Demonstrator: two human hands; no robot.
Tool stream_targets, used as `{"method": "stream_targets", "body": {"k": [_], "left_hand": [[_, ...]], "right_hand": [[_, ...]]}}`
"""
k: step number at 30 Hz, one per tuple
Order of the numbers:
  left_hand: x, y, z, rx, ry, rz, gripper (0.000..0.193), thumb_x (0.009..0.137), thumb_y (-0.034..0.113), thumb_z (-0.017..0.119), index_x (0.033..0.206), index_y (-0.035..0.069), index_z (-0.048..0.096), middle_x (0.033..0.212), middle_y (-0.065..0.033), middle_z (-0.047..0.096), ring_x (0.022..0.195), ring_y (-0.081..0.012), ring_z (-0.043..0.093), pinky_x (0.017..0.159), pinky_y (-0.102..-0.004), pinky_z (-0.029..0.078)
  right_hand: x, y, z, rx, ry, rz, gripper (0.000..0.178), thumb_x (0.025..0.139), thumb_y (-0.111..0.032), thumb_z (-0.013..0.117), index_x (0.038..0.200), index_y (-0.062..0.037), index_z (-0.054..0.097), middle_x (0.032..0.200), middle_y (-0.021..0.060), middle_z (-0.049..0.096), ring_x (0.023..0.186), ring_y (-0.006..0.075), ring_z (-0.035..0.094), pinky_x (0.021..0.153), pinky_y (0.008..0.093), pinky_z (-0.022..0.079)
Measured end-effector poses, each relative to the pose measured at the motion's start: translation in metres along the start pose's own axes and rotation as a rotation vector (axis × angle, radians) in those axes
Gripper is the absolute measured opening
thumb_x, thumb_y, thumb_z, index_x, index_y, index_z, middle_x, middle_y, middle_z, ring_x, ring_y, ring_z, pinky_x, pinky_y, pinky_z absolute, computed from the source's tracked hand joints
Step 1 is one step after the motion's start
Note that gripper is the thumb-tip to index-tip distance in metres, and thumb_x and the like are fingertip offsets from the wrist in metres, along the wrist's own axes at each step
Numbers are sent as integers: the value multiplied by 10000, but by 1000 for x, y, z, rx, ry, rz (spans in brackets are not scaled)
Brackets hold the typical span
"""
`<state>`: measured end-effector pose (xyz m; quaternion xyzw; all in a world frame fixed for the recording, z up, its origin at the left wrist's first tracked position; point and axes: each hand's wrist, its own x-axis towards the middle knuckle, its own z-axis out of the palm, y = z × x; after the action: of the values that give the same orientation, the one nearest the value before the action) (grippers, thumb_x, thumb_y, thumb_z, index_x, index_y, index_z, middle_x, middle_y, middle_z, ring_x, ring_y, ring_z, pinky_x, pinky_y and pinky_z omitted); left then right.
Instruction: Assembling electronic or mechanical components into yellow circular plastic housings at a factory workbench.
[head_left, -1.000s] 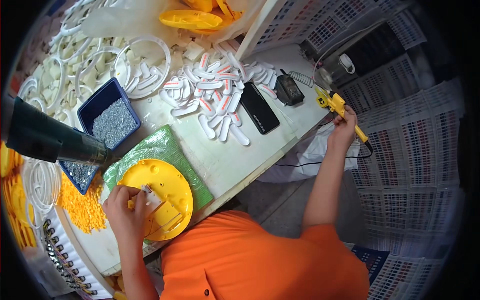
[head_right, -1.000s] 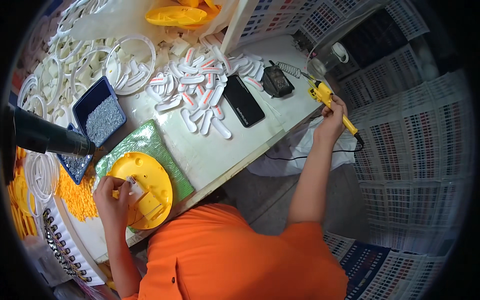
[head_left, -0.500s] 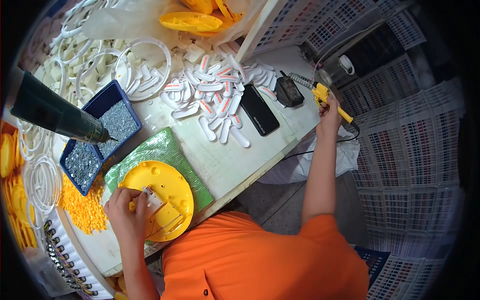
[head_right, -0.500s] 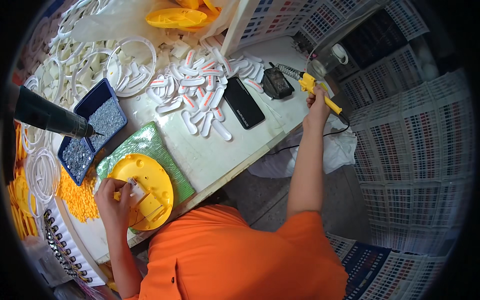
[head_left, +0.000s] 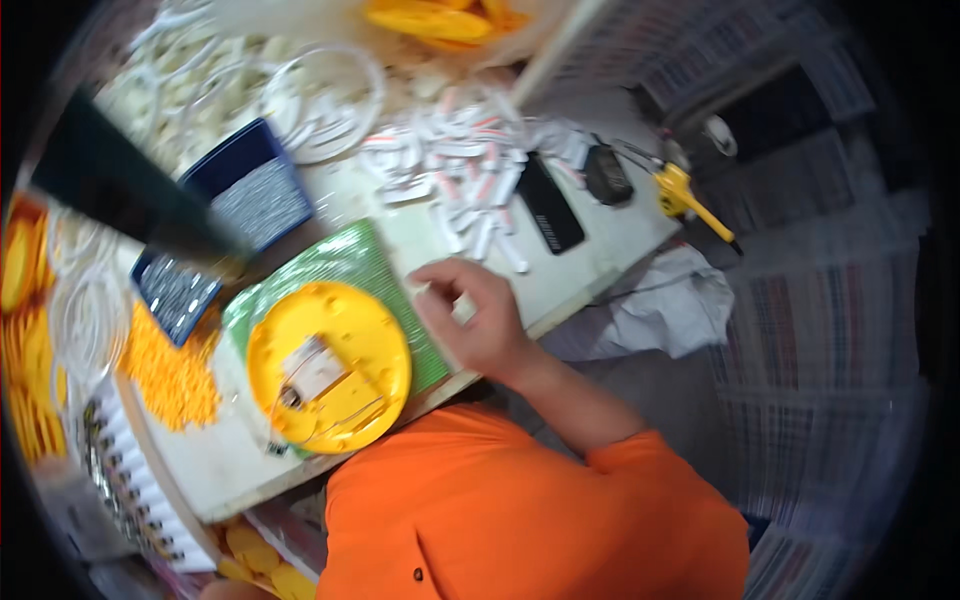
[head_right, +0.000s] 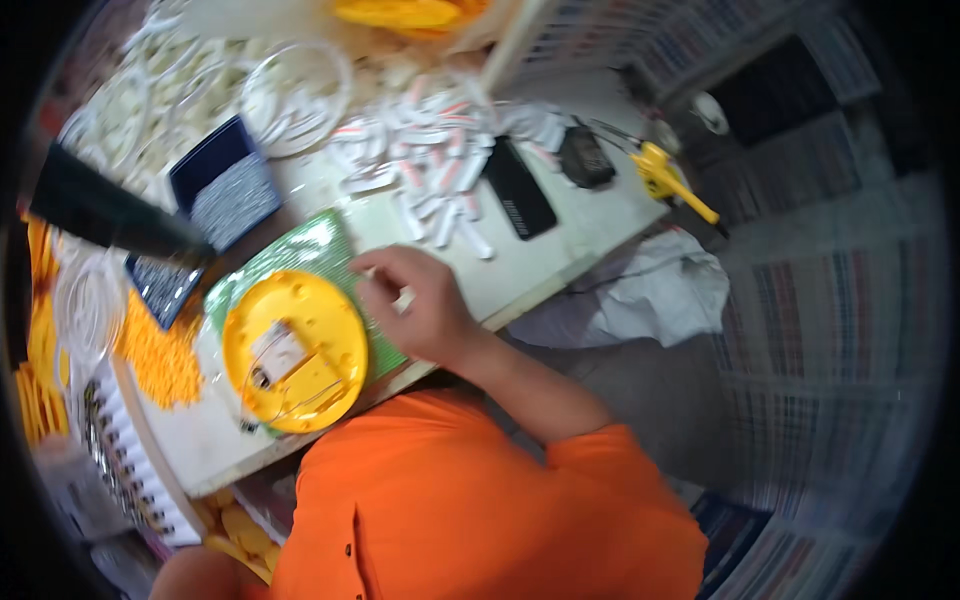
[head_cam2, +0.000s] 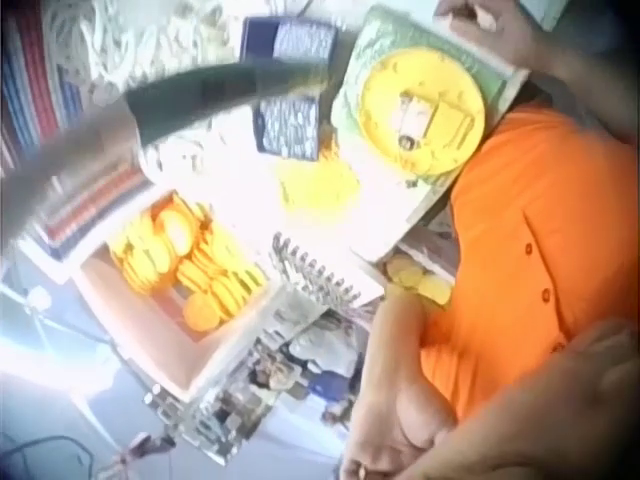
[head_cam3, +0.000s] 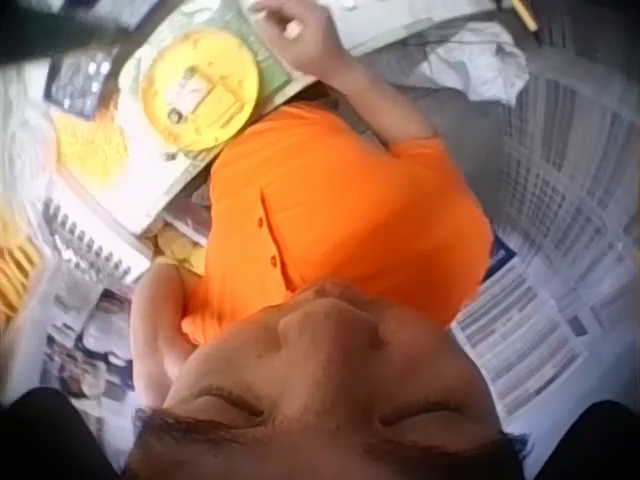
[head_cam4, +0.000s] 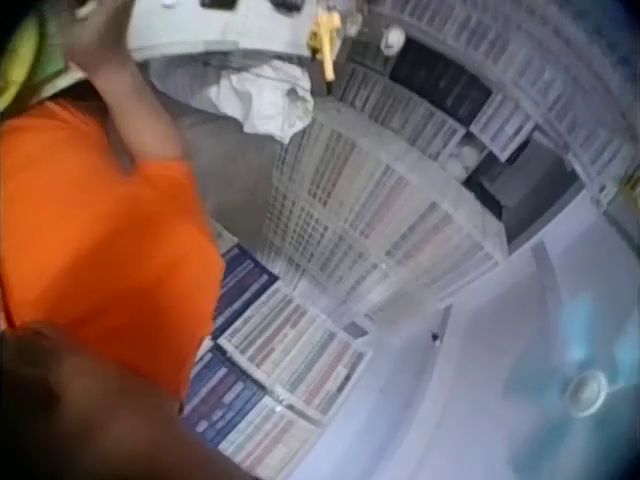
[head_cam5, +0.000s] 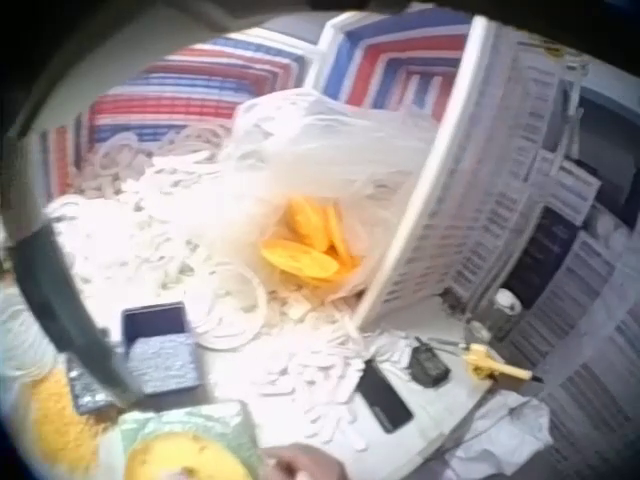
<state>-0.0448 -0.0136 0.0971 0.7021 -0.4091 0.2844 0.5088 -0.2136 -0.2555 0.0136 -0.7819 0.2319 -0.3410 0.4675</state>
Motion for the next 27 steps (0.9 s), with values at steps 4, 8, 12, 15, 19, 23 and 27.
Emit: {"method": "stream_targets", "body": {"k": [4, 8, 12, 15, 19, 23, 27], "left_hand": [[3, 2, -64, 334, -18, 89, 257, 896, 44, 657, 1116, -56, 571, 1072, -194, 637, 945, -325, 680, 817, -428, 575], [-18, 5, -128, 624, -13, 110, 223, 900, 50, 655, 1079, -63, 584, 1004, -182, 650, 878, -319, 685, 756, -411, 582], [-46, -4, -185, 817, -23, 133, 195, 903, 56, 652, 1041, -70, 597, 937, -171, 664, 812, -313, 690, 695, -394, 590], [-44, 6, -190, 972, -57, 163, 179, 905, 61, 651, 1013, -75, 607, 886, -162, 674, 762, -309, 693, 649, -381, 595], [-2, -3, -136, 1173, -121, 225, 165, 909, 67, 648, 975, -82, 620, 818, -151, 688, 696, -303, 698, 588, -365, 603], [-40, -106, -62, 375, -406, -163, 182, 841, 81, 763, 1014, 111, 716, 1018, -61, 659, 975, -243, 614, 860, -392, 449], [-69, -142, -52, 442, -664, -79, 199, 805, 131, 789, 987, 130, 709, 977, -19, 651, 928, -228, 619, 848, -381, 446]], "right_hand": [[16, -37, 61, -152, -364, -593, 193, 825, -88, 748, 1013, -88, 704, 840, 30, 639, 765, 220, 618, 731, 352, 500], [15, -50, 117, -220, -656, -746, 223, 773, -183, 780, 928, -85, 654, 1004, 46, 616, 996, 243, 605, 837, 380, 487], [20, -52, 136, -260, -765, -798, 278, 741, -204, 795, 938, -75, 649, 988, 58, 606, 1026, 263, 597, 881, 391, 482], [12, -52, 147, -252, -880, -868, 342, 710, -241, 817, 945, -67, 640, 985, 61, 610, 1051, 271, 593, 919, 402, 474], [10, -55, 152, -350, -922, -872, 356, 714, -247, 821, 982, -76, 661, 989, 52, 625, 1038, 254, 600, 908, 400, 478], [20, -63, 139, -255, -838, -758, 324, 751, -247, 817, 1007, -98, 686, 941, 23, 644, 962, 232, 615, 893, 396, 482], [29, -70, 131, -264, -848, -741, 266, 771, -259, 822, 958, -116, 699, 928, 16, 672, 956, 222, 642, 913, 413, 488]]}}
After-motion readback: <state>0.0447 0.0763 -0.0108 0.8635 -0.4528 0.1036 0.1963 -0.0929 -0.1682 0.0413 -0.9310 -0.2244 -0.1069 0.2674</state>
